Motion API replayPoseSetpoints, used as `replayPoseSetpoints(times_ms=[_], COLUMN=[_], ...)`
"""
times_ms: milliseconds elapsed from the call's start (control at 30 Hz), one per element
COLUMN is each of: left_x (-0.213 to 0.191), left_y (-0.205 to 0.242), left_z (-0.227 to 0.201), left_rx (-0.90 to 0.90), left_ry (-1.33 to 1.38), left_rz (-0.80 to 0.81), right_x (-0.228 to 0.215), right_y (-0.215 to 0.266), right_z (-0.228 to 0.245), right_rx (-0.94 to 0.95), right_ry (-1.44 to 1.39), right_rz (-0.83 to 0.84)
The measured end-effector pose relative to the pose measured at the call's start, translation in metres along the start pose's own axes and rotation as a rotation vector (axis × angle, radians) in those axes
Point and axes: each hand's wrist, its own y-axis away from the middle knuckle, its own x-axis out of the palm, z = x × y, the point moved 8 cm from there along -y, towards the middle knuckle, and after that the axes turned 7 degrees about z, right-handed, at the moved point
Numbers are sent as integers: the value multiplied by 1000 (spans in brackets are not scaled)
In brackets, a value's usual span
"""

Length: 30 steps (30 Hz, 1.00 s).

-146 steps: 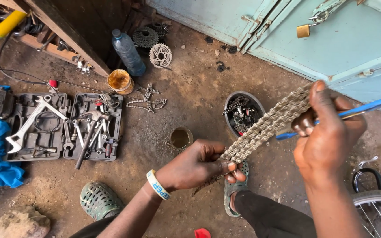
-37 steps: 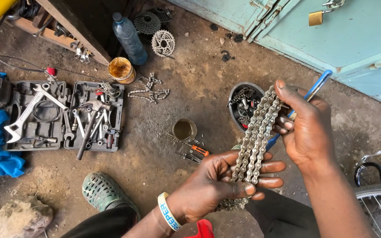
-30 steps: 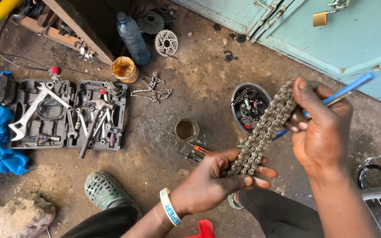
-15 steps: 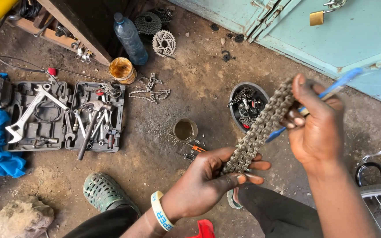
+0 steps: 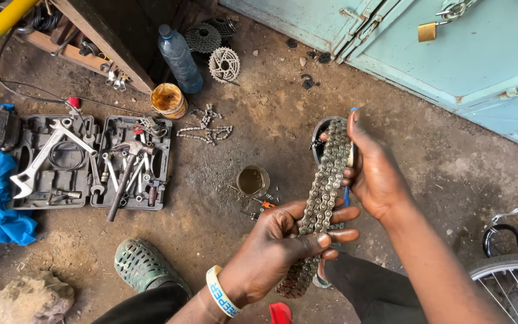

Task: The person scrubs a bicycle chain with a toothbrush, holding it in their left hand and brushing with their right. They repeatedly dip the brush into a small container of liquid and continue scrubbing different sections of the chain.

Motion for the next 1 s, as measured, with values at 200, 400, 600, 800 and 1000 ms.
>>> replayPoseSetpoints(times_ms=[200,400,600,800,1000], left_x=[-18,-51,-84,-91,-78], left_y=[4,11,17,23,33], left_z=[-15,-40,-60,-59,-67], left_rx=[56,103,218,271,219], left_ry=[-57,-95,-89,-48,-46], left_rz=[-110,-252,-356,-363,-315], right_x=[-21,-30,-7,-10,4], right_y=[-11,-70,-94,-150,-145], right_z=[-9,-60,-180,-302,-276], right_rx=[-48,-236,252,78,146], right_ry=[127,857,865,753,758], right_rz=[-109,-159,-141,-91,-36])
